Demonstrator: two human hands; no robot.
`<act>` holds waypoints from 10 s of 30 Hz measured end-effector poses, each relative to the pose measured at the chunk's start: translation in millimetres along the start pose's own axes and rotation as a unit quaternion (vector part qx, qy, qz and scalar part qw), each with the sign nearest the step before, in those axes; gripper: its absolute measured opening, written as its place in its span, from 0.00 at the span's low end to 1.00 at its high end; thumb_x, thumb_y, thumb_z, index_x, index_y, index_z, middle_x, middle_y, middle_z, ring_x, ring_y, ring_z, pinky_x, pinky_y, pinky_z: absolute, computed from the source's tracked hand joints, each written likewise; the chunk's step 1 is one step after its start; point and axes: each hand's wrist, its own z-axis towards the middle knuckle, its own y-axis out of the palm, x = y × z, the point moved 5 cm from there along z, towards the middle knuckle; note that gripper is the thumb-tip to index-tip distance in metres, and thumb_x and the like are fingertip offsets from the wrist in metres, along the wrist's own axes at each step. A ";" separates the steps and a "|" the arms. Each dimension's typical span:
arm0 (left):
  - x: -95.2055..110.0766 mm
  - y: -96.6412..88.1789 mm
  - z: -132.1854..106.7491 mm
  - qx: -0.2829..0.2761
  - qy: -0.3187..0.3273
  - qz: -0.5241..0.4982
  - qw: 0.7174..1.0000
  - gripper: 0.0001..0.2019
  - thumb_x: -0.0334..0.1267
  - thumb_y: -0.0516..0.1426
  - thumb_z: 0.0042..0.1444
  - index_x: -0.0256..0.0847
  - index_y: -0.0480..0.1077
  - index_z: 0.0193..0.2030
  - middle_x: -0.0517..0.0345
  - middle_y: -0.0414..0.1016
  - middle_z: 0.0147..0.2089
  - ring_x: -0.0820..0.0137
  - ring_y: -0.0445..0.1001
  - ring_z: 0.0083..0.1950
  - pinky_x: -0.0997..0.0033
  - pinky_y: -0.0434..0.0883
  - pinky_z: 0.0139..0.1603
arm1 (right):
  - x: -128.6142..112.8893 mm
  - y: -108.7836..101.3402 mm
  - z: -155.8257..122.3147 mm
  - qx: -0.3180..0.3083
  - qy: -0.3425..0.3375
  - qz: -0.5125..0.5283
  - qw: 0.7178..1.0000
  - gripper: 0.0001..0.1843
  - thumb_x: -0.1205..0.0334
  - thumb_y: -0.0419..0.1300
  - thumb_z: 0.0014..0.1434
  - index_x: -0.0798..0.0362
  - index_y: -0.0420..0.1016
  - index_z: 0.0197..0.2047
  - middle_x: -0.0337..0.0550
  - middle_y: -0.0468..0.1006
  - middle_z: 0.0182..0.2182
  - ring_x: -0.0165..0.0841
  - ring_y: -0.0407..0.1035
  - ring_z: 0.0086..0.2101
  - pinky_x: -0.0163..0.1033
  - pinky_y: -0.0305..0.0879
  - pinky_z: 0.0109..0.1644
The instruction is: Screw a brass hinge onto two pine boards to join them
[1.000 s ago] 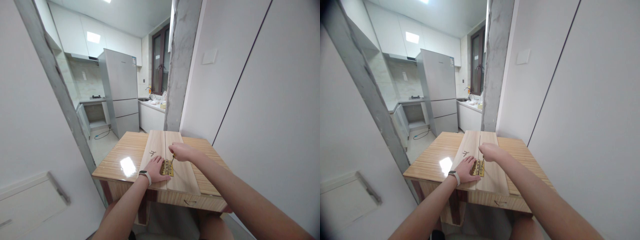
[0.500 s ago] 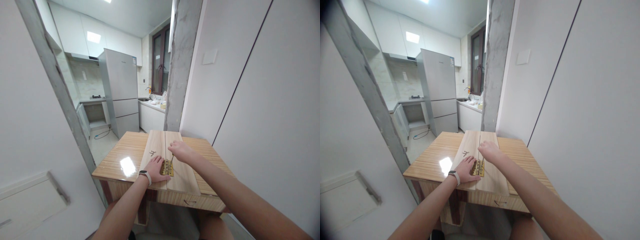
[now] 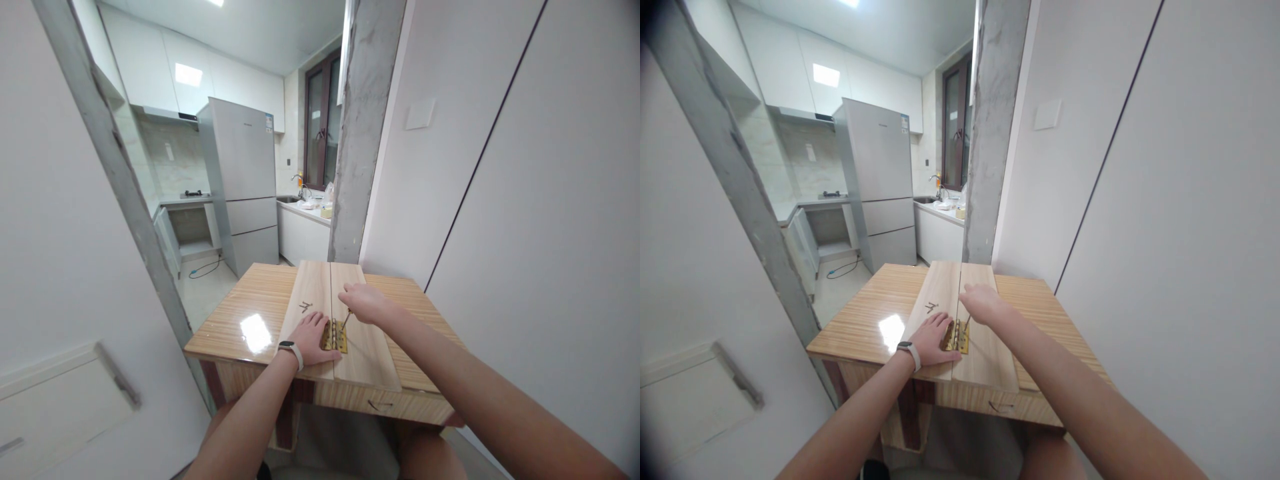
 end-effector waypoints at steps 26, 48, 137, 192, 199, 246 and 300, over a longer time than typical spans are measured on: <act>-1.8 1.5 0.4 0.000 -0.003 -0.006 1.000 0.54 0.76 0.57 0.45 0.40 0.58 0.71 0.41 0.58 0.72 0.44 0.53 0.73 0.45 0.52 0.73 | -4.6 -2.1 0.8 -0.008 -0.003 0.014 1.000 0.11 0.70 0.58 0.60 0.56 0.77 0.46 0.54 0.77 0.43 0.41 0.76 0.42 0.39 0.68 0.43; 0.8 -1.6 -0.2 -0.004 -0.002 -0.003 1.000 0.54 0.76 0.56 0.45 0.39 0.58 0.70 0.40 0.58 0.72 0.44 0.54 0.73 0.45 0.52 0.73 | -7.5 -5.2 0.5 -0.029 0.006 0.014 0.999 0.10 0.66 0.63 0.58 0.57 0.79 0.44 0.56 0.79 0.42 0.42 0.77 0.41 0.39 0.69 0.42; -3.2 4.6 0.6 0.003 0.000 -0.003 1.000 0.53 0.76 0.57 0.45 0.41 0.58 0.71 0.41 0.58 0.71 0.44 0.53 0.73 0.45 0.53 0.72 | 0.1 4.9 -5.5 -0.023 0.034 0.030 0.999 0.11 0.72 0.57 0.61 0.57 0.76 0.46 0.56 0.76 0.43 0.42 0.76 0.43 0.39 0.68 0.44; -0.8 1.2 0.3 -0.008 -0.007 -0.012 1.000 0.54 0.76 0.57 0.45 0.41 0.58 0.70 0.41 0.57 0.72 0.44 0.52 0.73 0.45 0.51 0.73 | -5.8 -1.8 -4.2 -0.045 0.030 0.043 0.998 0.15 0.59 0.66 0.58 0.57 0.77 0.47 0.56 0.79 0.44 0.44 0.77 0.43 0.40 0.68 0.42; -1.0 1.2 0.6 -0.008 -0.008 -0.015 1.000 0.53 0.76 0.57 0.45 0.41 0.58 0.70 0.41 0.58 0.72 0.43 0.53 0.73 0.44 0.51 0.73 | -8.4 -5.4 -4.2 -0.015 0.012 0.027 0.999 0.10 0.70 0.59 0.60 0.57 0.77 0.45 0.54 0.77 0.43 0.40 0.76 0.42 0.38 0.67 0.43; -3.3 4.9 0.7 0.004 0.003 0.001 1.000 0.54 0.77 0.56 0.45 0.39 0.58 0.70 0.40 0.58 0.71 0.44 0.53 0.72 0.46 0.52 0.73 | -5.3 -5.9 -3.4 -0.050 0.053 0.053 0.996 0.13 0.57 0.62 0.62 0.57 0.78 0.46 0.57 0.81 0.42 0.45 0.77 0.44 0.41 0.68 0.43; -2.4 2.9 0.5 -0.002 0.001 -0.003 1.000 0.54 0.76 0.57 0.45 0.40 0.58 0.70 0.41 0.58 0.71 0.45 0.54 0.73 0.46 0.52 0.73 | -4.9 4.2 -0.1 -0.040 0.062 0.035 0.997 0.11 0.61 0.60 0.62 0.58 0.79 0.44 0.58 0.80 0.41 0.46 0.77 0.43 0.44 0.69 0.44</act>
